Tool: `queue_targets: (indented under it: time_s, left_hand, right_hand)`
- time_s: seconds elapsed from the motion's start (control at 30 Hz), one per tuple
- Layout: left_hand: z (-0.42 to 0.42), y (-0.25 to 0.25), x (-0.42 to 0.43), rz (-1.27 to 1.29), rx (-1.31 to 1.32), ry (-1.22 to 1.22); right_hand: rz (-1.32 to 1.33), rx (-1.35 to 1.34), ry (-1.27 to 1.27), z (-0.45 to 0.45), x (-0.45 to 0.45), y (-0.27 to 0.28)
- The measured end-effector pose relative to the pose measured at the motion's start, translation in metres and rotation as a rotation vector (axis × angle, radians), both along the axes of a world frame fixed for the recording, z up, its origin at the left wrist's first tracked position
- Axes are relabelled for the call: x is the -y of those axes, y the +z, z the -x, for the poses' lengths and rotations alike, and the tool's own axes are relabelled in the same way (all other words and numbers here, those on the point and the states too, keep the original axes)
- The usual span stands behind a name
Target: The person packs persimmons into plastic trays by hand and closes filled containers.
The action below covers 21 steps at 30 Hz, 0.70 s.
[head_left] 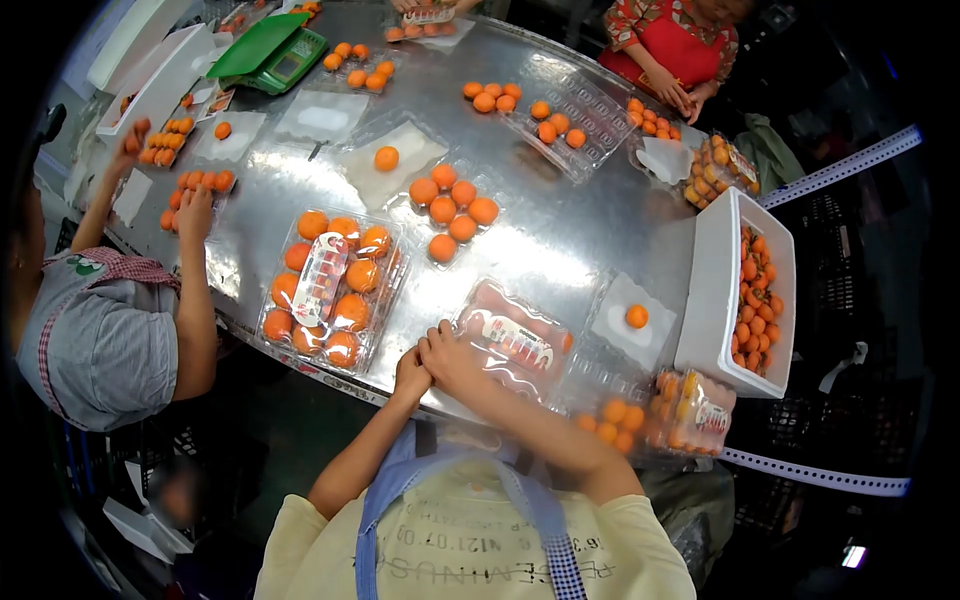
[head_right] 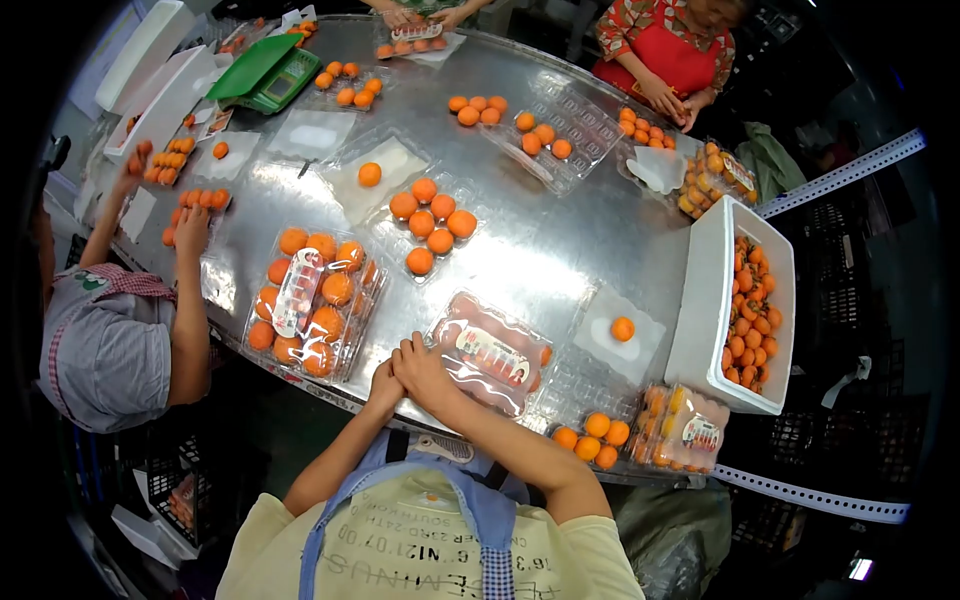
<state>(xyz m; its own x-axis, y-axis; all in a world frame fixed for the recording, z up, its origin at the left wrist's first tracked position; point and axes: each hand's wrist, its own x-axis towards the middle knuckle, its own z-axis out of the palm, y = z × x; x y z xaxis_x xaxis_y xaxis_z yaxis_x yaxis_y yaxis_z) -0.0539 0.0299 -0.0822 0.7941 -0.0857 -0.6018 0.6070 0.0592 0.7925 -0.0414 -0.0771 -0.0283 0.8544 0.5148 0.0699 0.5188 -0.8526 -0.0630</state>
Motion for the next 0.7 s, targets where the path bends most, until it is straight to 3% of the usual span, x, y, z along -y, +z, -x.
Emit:
queue_targets:
  time_s: [0.13, 0.3, 0.47, 0.5, 0.7]
  left_hand:
    - [0.0, 0.007, 0.0, 0.021, -0.071, 0.03]
    - [0.003, -0.01, 0.001, -0.08, 0.065, -0.035]
    - [0.004, -0.006, 0.001, -0.303, 0.15, -0.079]
    - [0.0, -0.011, 0.0, -0.557, 0.289, -0.254]
    - [0.001, 0.002, 0.002, -0.401, 0.157, -0.096]
  right_hand:
    - [0.043, -0.03, 0.034, 0.0, -0.002, 0.001]
    - [0.023, -0.015, 0.048, 0.001, -0.001, -0.011]
    - [0.017, 0.047, 0.124, 0.002, 0.0, -0.002]
    - [0.051, 0.073, 0.147, 0.001, 0.001, 0.008]
    - [0.003, 0.008, 0.151, -0.001, 0.009, 0.029]
